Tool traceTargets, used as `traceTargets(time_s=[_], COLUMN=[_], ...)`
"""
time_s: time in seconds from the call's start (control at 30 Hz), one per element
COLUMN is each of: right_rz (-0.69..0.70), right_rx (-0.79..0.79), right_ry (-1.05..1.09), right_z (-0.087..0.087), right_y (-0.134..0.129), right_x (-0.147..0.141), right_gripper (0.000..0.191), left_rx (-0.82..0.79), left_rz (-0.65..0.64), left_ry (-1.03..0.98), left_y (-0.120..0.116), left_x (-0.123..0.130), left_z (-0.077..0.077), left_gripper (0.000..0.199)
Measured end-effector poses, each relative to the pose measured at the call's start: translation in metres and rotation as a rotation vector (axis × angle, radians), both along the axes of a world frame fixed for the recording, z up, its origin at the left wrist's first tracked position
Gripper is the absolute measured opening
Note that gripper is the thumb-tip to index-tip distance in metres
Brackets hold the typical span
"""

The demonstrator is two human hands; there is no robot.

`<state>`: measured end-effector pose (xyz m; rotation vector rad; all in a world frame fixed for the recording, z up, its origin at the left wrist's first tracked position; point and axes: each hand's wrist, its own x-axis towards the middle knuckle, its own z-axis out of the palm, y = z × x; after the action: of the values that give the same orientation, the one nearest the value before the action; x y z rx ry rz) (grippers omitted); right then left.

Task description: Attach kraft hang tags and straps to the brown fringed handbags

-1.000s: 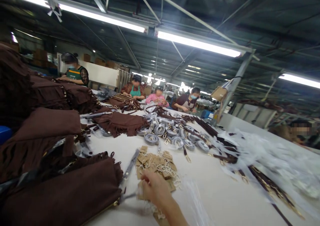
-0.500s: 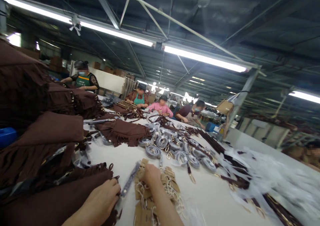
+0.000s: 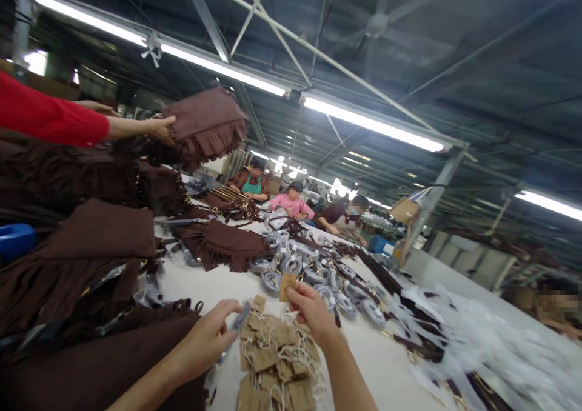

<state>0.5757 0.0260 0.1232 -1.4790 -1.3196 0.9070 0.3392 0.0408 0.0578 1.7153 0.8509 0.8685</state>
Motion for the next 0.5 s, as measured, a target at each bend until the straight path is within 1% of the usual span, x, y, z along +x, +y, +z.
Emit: traceTargets(time_s=[0.07, 0.13, 0.2, 0.27, 0.4, 0.5], right_rz=[0.007, 0.011, 0.007, -0.002, -0.010, 0.007], right_rx=[0.036, 0.061, 0.082, 0.097, 0.103, 0.100], right_ry=[0.083, 0.154, 0.221, 0.286, 0.393, 0.437], right_z=[0.011, 0.018, 0.022, 0.022, 0.017, 0.015], right_y=[-0.007, -0.013, -0.019, -0.025, -0.033, -0.037], right_x=[-0.008, -0.017, -0.025, -0.030, -0.037, -0.042], right_gripper=[0.039, 0.040, 0.041, 0.041, 0.042, 0.041], left_rx=[-0.216, -0.357, -0.450, -0.536, -0.651, -0.751], left_rz=[-0.113, -0.201, -0.268, -0.343, -0.477, -0.472], left_ry=[-0.183, -0.245, -0.269, -0.316, -0.464, -0.618], left_y=[0.001, -0.001, -0.005, -0.011, -0.021, -0.024], left_x=[0.019, 0.035, 0.044, 0.046, 0.038, 0.034], left_z=[0.009, 0.015, 0.017, 0.017, 0.018, 0.018], left_gripper=[0.063, 0.084, 0.095, 0.093, 0.074, 0.062])
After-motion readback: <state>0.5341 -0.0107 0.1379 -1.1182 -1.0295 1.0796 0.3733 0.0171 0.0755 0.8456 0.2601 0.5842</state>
